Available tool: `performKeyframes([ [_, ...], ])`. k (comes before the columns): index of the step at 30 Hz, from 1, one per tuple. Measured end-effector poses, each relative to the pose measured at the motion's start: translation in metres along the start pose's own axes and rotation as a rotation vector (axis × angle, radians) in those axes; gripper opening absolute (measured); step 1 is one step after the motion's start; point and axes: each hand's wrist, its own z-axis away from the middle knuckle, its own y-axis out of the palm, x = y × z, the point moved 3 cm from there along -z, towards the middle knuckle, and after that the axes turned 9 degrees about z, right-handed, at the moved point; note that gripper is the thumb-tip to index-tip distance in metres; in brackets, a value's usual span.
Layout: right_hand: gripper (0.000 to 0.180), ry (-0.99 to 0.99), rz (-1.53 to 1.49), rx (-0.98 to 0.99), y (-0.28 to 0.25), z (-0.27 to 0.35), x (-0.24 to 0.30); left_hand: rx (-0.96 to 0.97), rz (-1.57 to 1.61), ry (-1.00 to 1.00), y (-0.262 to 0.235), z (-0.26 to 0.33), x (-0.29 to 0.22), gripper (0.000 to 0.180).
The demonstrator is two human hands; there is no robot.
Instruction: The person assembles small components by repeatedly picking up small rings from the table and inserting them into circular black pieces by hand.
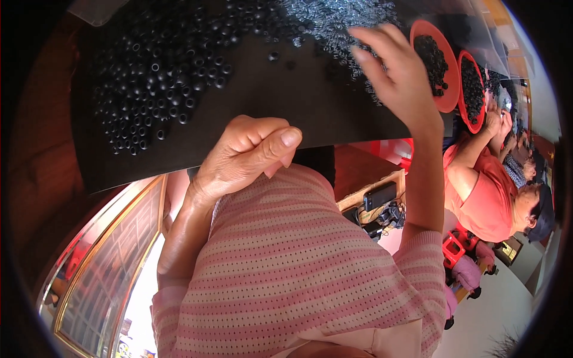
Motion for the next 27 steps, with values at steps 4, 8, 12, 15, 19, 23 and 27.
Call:
performKeyframes([
  [4, 0.026, -0.046, 0.109, 0.066, 0.031, -0.027, 0.014, -0.011, -0.035, -0.039, -0.001, 0.001, 0.002, 0.045],
  [8, 0.026, -0.101, 0.136, 0.074, 0.043, -0.035, 0.026, 0.013, -0.037, 0.025, -0.002, 0.003, 0.002, 0.045],
  [12, 0.023, -0.142, 0.155, 0.072, 0.042, -0.03, 0.04, 0.065, -0.067, 0.058, -0.005, 0.003, 0.005, 0.045],
  [15, 0.021, -0.169, 0.074, 0.057, 0.034, -0.023, 0.057, 0.072, -0.076, 0.033, -0.006, 0.004, 0.002, 0.044],
  [19, 0.019, -0.214, 0.015, 0.074, 0.04, -0.025, 0.071, 0.082, -0.067, 0.052, -0.007, 0.003, 0.004, 0.044],
  [23, 0.014, -0.228, 0.071, 0.084, 0.044, -0.028, 0.073, 0.072, -0.053, 0.054, -0.007, 0.004, 0.006, 0.043],
  [27, 0.023, -0.275, 0.056, 0.078, 0.048, -0.026, 0.073, 0.046, -0.059, 0.065, -0.006, 0.003, 0.007, 0.043],
])
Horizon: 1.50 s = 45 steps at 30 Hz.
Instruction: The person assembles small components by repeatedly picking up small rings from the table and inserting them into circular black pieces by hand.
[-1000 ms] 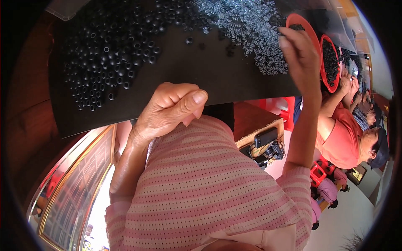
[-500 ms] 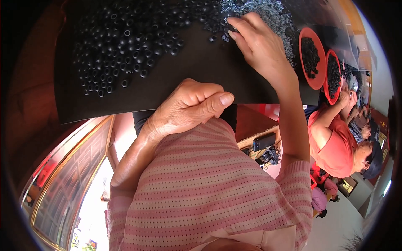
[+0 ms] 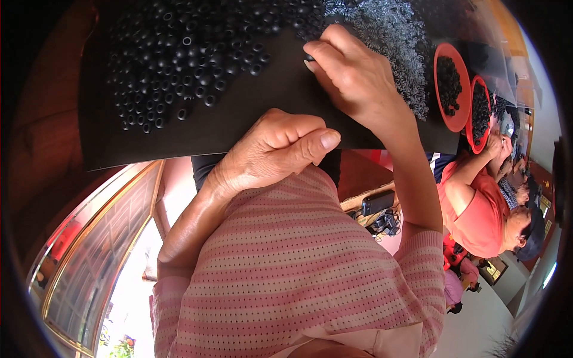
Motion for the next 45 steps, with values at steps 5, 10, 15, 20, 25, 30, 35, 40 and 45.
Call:
performKeyframes([
  [5, 0.014, 0.01, -0.034, -0.02, 0.003, 0.006, -0.002, -0.061, 0.021, -0.063, 0.001, 0.0, -0.007, 0.041],
  [10, 0.021, 0.089, -0.456, -0.23, -0.019, 0.018, 0.0, -0.237, 0.163, -0.138, -0.003, 0.002, -0.001, 0.037],
  [15, 0.019, 0.027, -0.722, -0.182, -0.028, 0.024, 0.015, -0.333, 0.406, -0.084, -0.004, -0.001, -0.001, 0.037],
  [20, 0.025, 0.061, -0.708, -0.179, -0.022, 0.033, 0.026, -0.33, 0.528, -0.097, -0.006, -0.001, -0.001, 0.036],
  [25, 0.026, 0.103, -0.723, -0.218, -0.028, 0.035, 0.027, -0.278, 0.593, -0.079, -0.008, -0.002, 0.001, 0.037],
  [30, 0.022, 0.047, -0.686, -0.227, -0.025, 0.039, 0.03, -0.272, 0.467, -0.081, 0.002, -0.003, -0.001, 0.038],
  [35, 0.014, 0.206, -0.491, -0.156, -0.037, 0.052, -0.023, -0.197, 0.299, -0.086, 0.0, 0.0, -0.001, 0.034],
  [40, 0.012, 0.376, -0.217, -0.033, -0.033, 0.07, -0.075, -0.202, 0.277, -0.04, -0.003, -0.001, 0.001, 0.033],
  [45, 0.021, 0.325, -0.072, 0.128, -0.028, 0.066, -0.075, -0.204, 0.27, -0.034, -0.002, -0.001, 0.002, 0.033],
])
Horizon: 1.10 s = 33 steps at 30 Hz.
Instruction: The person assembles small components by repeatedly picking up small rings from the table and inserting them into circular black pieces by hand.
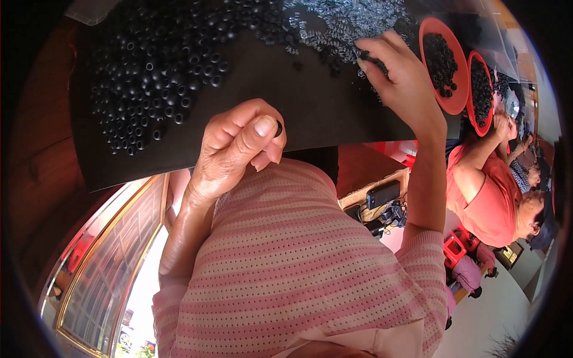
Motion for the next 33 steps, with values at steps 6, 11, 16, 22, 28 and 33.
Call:
performKeyframes([
  [6, 0.019, -0.082, 0.029, -0.06, 0.006, -0.008, 0.019, 0.005, -0.018, 0.012, -0.001, 0.0, 0.0, 0.033],
  [11, 0.018, -0.086, -0.038, -0.153, 0.007, -0.017, -0.004, 0.016, -0.027, 0.016, 0.0, 0.0, 0.0, 0.032],
  [16, 0.018, -0.002, 0.036, -0.085, -0.001, -0.028, 0.01, 0.011, -0.023, 0.012, -0.002, -0.001, 0.0, 0.032],
  [22, 0.019, -0.012, 0.082, -0.073, -0.004, -0.025, 0.003, 0.015, -0.003, 0.032, -0.001, -0.001, 0.001, 0.032],
  [28, 0.011, -0.013, 0.069, -0.06, -0.015, -0.044, 0.027, 0.024, -0.039, 0.045, -0.002, -0.001, -0.001, 0.031],
  [33, 0.009, -0.078, 0.291, -0.025, 0.0, -0.057, 0.023, 0.027, -0.033, 0.026, -0.002, 0.0, -0.002, 0.03],
])
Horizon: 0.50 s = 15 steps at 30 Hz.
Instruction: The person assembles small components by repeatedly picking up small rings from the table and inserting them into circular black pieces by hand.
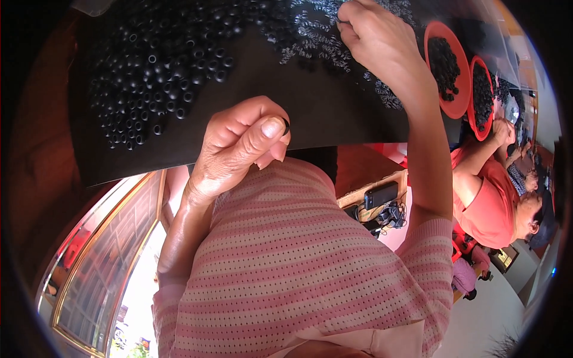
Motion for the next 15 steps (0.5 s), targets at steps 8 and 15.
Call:
performKeyframes([
  [8, 0.009, 0.069, -0.522, -0.056, -0.006, 0.015, 0.008, -0.049, 0.054, -0.009, 0.0, 0.001, -0.001, 0.031],
  [15, 0.011, 0.017, -1.201, -0.062, -0.021, 0.034, 0.054, -0.078, 0.179, -0.048, -0.003, 0.001, -0.002, 0.039],
])
